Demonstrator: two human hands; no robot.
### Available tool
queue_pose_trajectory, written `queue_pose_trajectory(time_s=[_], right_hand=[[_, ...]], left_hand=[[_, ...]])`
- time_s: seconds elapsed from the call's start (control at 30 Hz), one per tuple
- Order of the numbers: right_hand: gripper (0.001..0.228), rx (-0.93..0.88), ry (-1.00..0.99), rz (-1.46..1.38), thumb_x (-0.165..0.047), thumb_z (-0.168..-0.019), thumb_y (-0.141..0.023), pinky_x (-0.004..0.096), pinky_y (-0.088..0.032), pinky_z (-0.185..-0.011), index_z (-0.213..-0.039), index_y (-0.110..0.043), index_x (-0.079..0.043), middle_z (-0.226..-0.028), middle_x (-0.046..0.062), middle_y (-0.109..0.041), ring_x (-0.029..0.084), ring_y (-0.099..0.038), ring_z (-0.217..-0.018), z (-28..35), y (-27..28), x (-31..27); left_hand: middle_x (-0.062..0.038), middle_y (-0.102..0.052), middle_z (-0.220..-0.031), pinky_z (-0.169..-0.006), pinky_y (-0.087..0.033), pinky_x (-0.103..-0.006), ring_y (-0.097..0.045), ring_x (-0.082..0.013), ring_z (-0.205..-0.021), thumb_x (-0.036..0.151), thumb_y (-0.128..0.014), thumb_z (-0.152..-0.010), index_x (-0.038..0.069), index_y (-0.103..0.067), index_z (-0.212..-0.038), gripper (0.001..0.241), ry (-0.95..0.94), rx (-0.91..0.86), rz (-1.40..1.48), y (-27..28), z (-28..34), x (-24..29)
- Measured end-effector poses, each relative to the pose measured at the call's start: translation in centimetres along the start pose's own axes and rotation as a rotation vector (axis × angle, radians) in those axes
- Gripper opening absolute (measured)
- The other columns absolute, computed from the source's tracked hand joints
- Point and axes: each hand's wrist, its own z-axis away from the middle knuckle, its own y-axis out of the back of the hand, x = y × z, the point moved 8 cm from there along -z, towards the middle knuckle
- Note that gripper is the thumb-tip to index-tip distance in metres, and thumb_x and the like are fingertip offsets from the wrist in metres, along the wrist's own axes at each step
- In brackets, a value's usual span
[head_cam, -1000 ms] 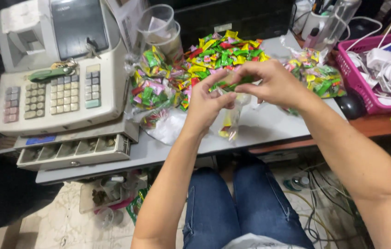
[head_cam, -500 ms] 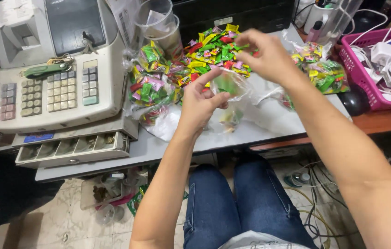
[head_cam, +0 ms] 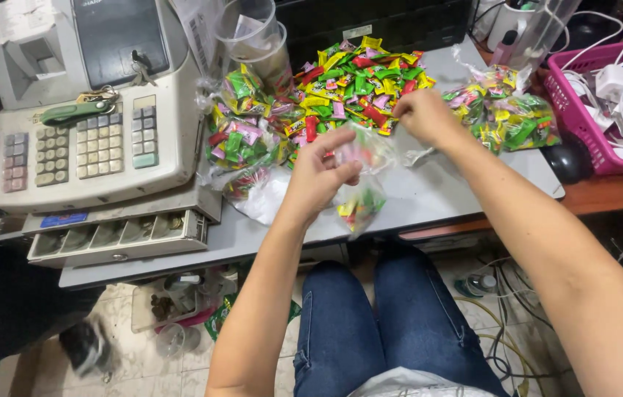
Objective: Bag small wrapped candies into clear plastic bags at a checkout counter
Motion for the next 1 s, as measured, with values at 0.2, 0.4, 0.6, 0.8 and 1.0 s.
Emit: queue_pose_trajectory(time_s=[0.2,0.4,0.6,0.8,1.0], right_hand=[[0.016,0.022,-0.229,-0.874,-0.004,-0.087,-0.079,0.016,-0.058,-0.081,-0.100,-0.074,-0.010,-0.104,0.005,-0.076,0.006,-0.070,-0.089,2.2,9.6,-6.6],[0.020,0.023,0.076,-1.198,0.002,-0.089,-0.079,0.017,-0.059,-0.084,-0.103,-0.069,-0.007,-0.101,0.004,-0.074,0.007,-0.070,-0.092,4.5,13.5,-17.1],[0.009,-0.127,0.313,-1.017,0.004,-0.097,-0.071,0.023,-0.059,-0.095,-0.100,-0.068,-0.005,-0.105,0.006,-0.071,0.012,-0.068,-0.100,5.7,13.5,-20.9],[0.009,-0.046,0.377,-0.750,0.003,-0.096,-0.067,0.031,-0.058,-0.094,-0.098,-0.069,-0.005,-0.119,0.014,-0.073,0.018,-0.069,-0.106,5.2,15.2,-20.0],[0.041,-0.533,-0.113,0.023,-0.034,-0.079,-0.083,0.046,-0.053,-0.090,-0.114,-0.071,-0.016,-0.111,0.014,-0.075,0.035,-0.070,-0.102,5.6,1.5,-10.4]], left_hand=[[-0.018,-0.067,-0.133,-0.060,-0.062,-0.0262,-0.066,-0.0128,-0.062,-0.005,-0.073,-0.080,-0.003,-0.058,-0.139,0.061,0.177,-0.027,-0.016,0.3,-0.7,-0.8],[-0.018,-0.056,-0.150,-0.054,-0.061,-0.0254,-0.063,-0.0102,-0.056,-0.003,-0.081,-0.072,-0.005,-0.051,-0.143,0.077,0.187,-0.043,0.040,-0.6,-1.0,-0.6],[-0.012,-0.070,-0.118,-0.057,-0.065,-0.0311,-0.065,-0.0141,-0.056,-0.001,-0.082,-0.072,-0.003,-0.063,-0.130,0.061,0.126,0.030,0.092,0.9,-0.6,1.2],[-0.010,-0.064,-0.133,-0.055,-0.063,-0.0318,-0.067,-0.0169,-0.059,0.001,-0.085,-0.069,-0.004,-0.058,-0.136,0.072,0.111,0.038,0.189,2.3,-0.3,0.5],[-0.013,-0.059,-0.145,-0.057,-0.064,-0.0288,-0.065,-0.0127,-0.060,-0.004,-0.080,-0.075,-0.005,-0.058,-0.135,0.064,0.037,-0.036,0.187,-0.5,-0.5,3.7]])
